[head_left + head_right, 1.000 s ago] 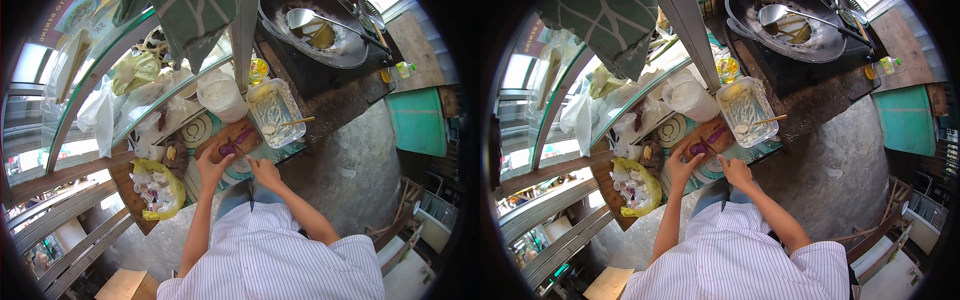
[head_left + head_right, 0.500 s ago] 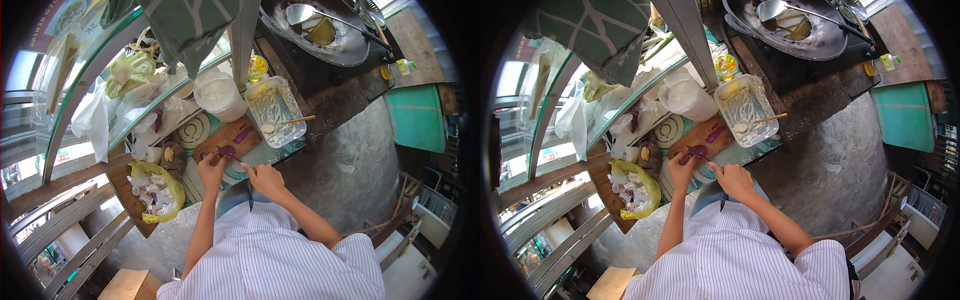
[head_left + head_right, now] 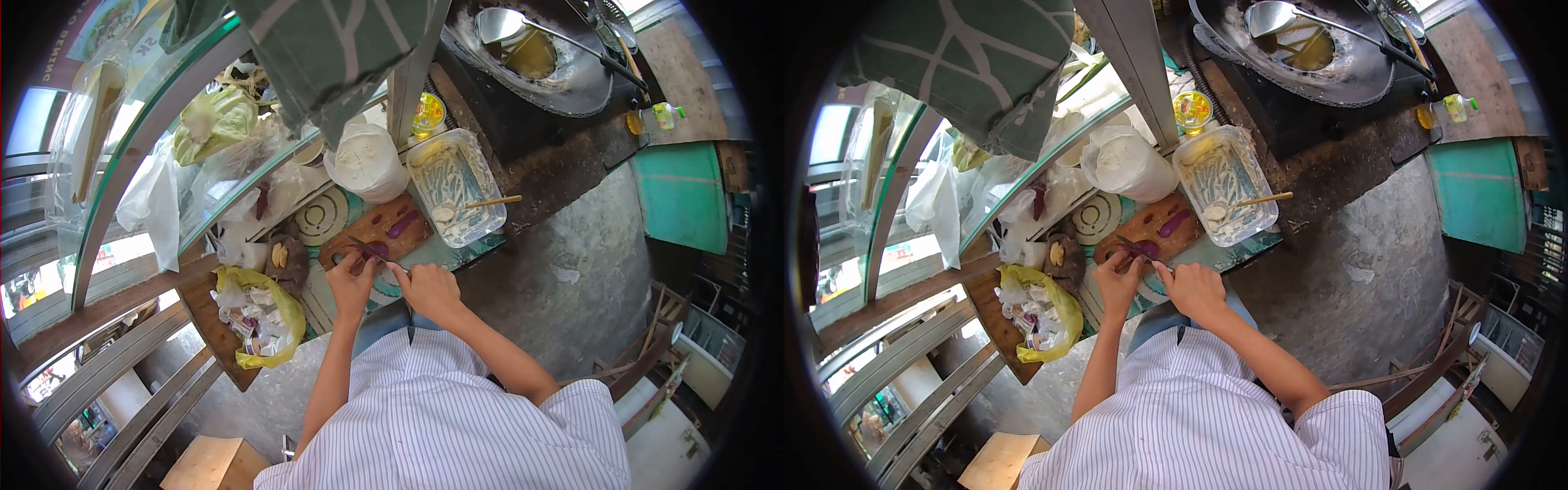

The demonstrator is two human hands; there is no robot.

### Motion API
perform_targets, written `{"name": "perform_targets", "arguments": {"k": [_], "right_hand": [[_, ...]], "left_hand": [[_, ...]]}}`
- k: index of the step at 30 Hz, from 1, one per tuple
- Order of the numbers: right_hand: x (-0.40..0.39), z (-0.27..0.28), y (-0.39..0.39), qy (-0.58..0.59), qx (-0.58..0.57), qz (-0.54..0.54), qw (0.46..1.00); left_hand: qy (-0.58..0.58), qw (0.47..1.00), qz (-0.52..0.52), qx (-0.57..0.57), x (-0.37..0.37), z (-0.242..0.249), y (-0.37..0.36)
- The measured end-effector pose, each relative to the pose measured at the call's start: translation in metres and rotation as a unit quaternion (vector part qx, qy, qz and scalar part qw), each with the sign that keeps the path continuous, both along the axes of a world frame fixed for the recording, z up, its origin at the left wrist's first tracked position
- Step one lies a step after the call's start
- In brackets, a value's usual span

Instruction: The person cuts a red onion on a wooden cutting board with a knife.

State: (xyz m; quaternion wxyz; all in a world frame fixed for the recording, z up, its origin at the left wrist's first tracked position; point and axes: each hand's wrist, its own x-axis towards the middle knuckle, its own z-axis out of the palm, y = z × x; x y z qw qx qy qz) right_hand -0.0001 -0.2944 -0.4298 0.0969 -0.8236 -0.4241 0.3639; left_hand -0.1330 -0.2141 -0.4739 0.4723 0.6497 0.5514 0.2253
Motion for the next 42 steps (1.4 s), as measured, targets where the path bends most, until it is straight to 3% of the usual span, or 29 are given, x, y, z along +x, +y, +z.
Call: {"name": "perform_targets", "arguments": {"k": [4,25,37,42], "right_hand": [[0.000,-0.002,0.009,-0.023,0.006,0.011,1.000],[0.017,0.002,-0.003,0.114,-0.077,-0.039,0.990],[0.019,-0.013,0.004,0.132,-0.096,-0.062,0.985],[0.019,-0.032,-0.014,0.194,-0.111,-0.087,0.971]], "left_hand": [[0.003,1.000,-0.006,0.021,0.005,0.007,0.000],[-0.048,0.999,-0.002,0.020,-0.001,-0.007,-0.005],[-0.038,0.999,-0.007,0.027,-0.002,-0.008,-0.010],[-0.042,0.998,-0.011,0.037,-0.001,-0.010,-0.009]]}}
